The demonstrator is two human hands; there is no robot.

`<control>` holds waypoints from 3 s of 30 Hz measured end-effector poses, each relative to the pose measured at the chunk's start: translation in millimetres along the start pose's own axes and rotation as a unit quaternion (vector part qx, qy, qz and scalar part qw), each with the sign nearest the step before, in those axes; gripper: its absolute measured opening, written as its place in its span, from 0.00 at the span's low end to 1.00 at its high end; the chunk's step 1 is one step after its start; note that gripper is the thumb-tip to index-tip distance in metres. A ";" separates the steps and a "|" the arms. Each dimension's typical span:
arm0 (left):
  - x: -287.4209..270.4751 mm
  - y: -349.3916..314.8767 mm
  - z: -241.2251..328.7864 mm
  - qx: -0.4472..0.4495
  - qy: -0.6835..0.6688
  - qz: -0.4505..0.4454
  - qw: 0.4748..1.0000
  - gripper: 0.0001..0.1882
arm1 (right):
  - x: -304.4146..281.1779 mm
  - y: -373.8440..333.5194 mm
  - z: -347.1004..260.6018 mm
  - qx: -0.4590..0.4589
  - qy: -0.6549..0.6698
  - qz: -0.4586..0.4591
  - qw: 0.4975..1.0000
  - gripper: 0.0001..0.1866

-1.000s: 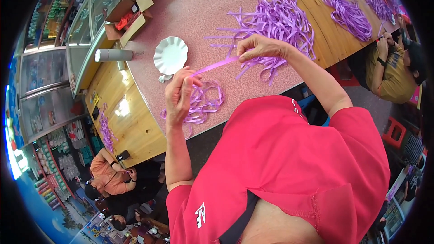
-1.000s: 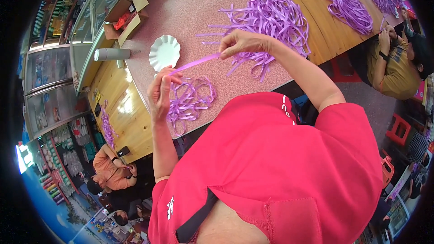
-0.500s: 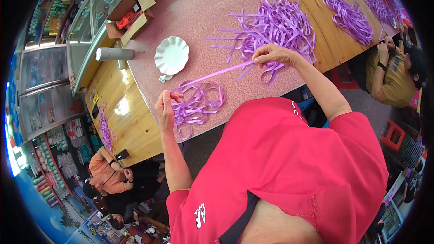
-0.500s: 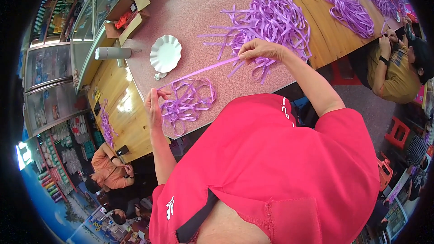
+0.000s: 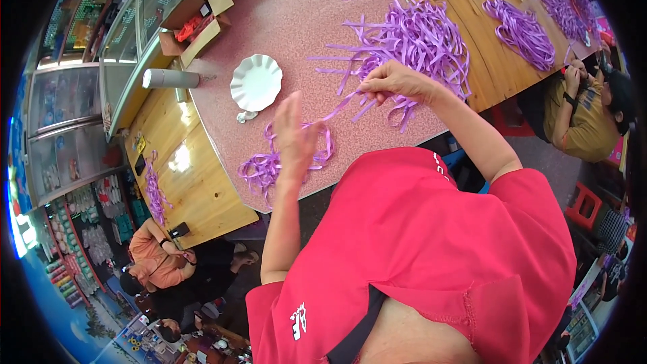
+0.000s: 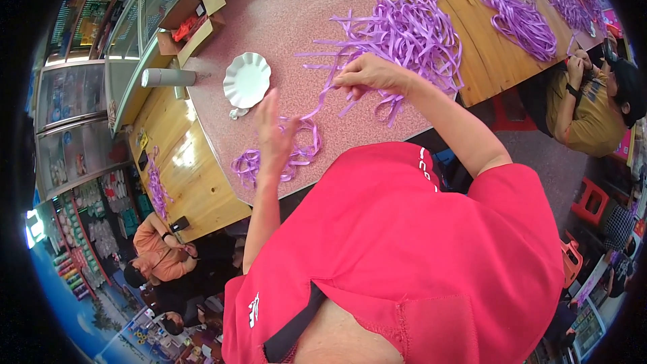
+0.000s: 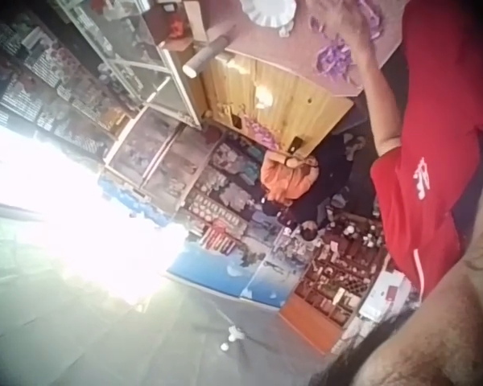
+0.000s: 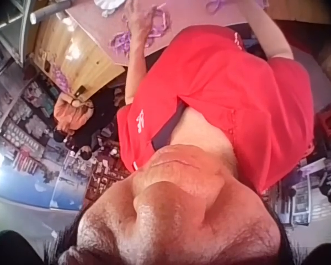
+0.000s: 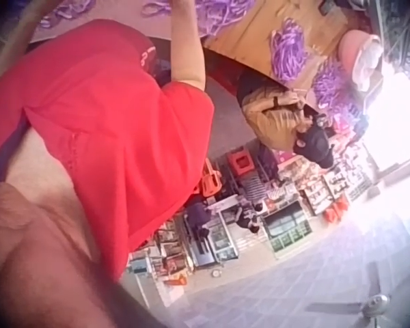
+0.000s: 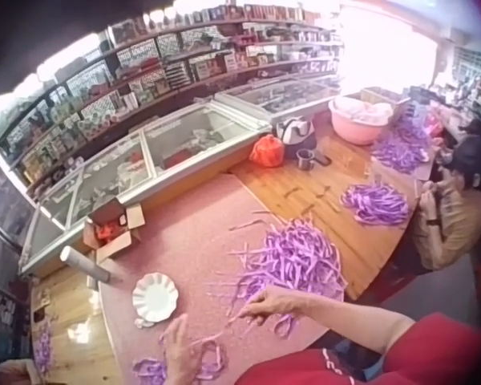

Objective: Folding and twisting purple paper strips to assemble small decorations at a factory workbench.

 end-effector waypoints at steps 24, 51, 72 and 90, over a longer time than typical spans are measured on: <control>-6.4 16.0 22.2 -0.053 -0.206 -0.187 0.959 0.08 | 6.7 -10.2 -47.3 -0.079 -0.166 -0.045 0.982 0.13; -124.8 -161.7 -296.5 -0.441 -0.456 0.336 0.696 0.14 | -101.5 -41.4 5.0 -0.025 0.035 0.139 0.989 0.11; 69.5 45.0 113.1 -0.154 -0.768 -0.091 0.615 0.41 | 20.7 -72.1 -92.0 -0.197 0.036 0.084 0.976 0.11; 57.8 55.6 98.5 -0.149 -0.752 -0.034 0.641 0.26 | 33.2 -60.4 -67.1 -0.198 0.290 0.194 0.916 0.11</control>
Point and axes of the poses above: each hand's wrist, its own y-axis towards the middle knuckle, its own x-axis out of the palm, z = x × y, the point moved 7 cm from there along y, towards the middle knuckle, and after that the axes turned 10 degrees about -y, right-handed, at the moved point
